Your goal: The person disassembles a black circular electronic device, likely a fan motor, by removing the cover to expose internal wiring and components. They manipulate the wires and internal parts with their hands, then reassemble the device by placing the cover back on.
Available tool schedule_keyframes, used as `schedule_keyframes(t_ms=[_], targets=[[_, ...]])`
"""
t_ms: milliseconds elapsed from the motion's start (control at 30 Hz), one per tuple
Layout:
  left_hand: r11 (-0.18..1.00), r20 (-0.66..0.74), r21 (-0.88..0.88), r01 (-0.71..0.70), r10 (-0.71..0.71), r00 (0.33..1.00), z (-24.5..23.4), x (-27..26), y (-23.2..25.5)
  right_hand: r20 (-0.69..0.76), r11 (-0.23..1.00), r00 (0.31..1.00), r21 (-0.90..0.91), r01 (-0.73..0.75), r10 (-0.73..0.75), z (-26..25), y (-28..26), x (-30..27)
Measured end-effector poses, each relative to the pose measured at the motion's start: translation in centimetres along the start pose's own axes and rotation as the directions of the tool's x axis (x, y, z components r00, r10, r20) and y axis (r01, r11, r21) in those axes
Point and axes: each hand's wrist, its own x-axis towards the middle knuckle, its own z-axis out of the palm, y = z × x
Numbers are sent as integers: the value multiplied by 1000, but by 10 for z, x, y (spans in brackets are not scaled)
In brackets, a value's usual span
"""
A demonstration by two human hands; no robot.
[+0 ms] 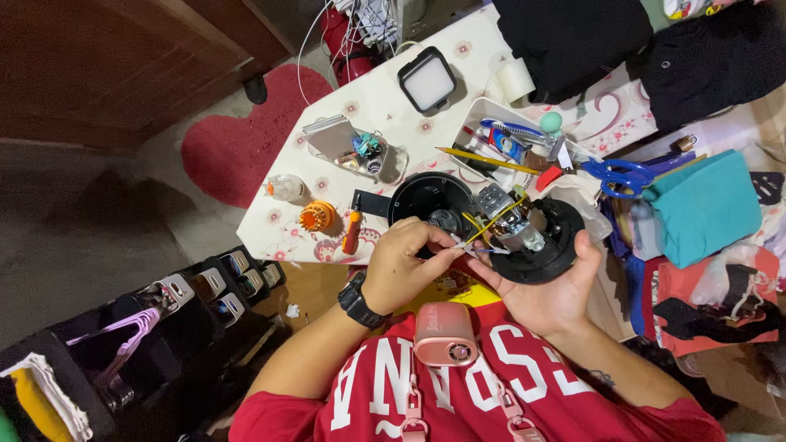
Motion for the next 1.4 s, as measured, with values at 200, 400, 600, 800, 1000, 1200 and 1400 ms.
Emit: schedule_keyframes(t_ms=[200, 400, 600, 800, 1000, 1200, 1400], targets=[[996, -20, -50, 71, -72, 997, 1, -1, 0, 5, 1000, 1000, -7, -4, 4, -1, -1, 1], [986, -2, -103, 130, -131, 991, 3, 1, 1, 2, 1000, 1000, -5, -14, 14, -2, -3, 3], [972, 2, -187, 144, -146, 989, -1, 4, 6, 50, 1000, 999, 12, -17, 16, -4, -4, 6], [996, 27, -41, 84, -83, 996, -2, 9, 11, -10, 997, 997, -22, -72, 72, -1, -7, 10], [999, -47, 32, -25, 26, 999, 7, 10, 14, 25, 997, 997, -41, -72, 73, -11, -6, 14], [964, -85, 212, -158, 179, 980, 17, 14, 19, 111, 999, 993, -11, -38, 39, -27, -5, 16], [960, -31, 204, -193, 204, 979, 23, 15, 14, -84, 990, 992, -98, -104, 96, -27, -10, 15]])
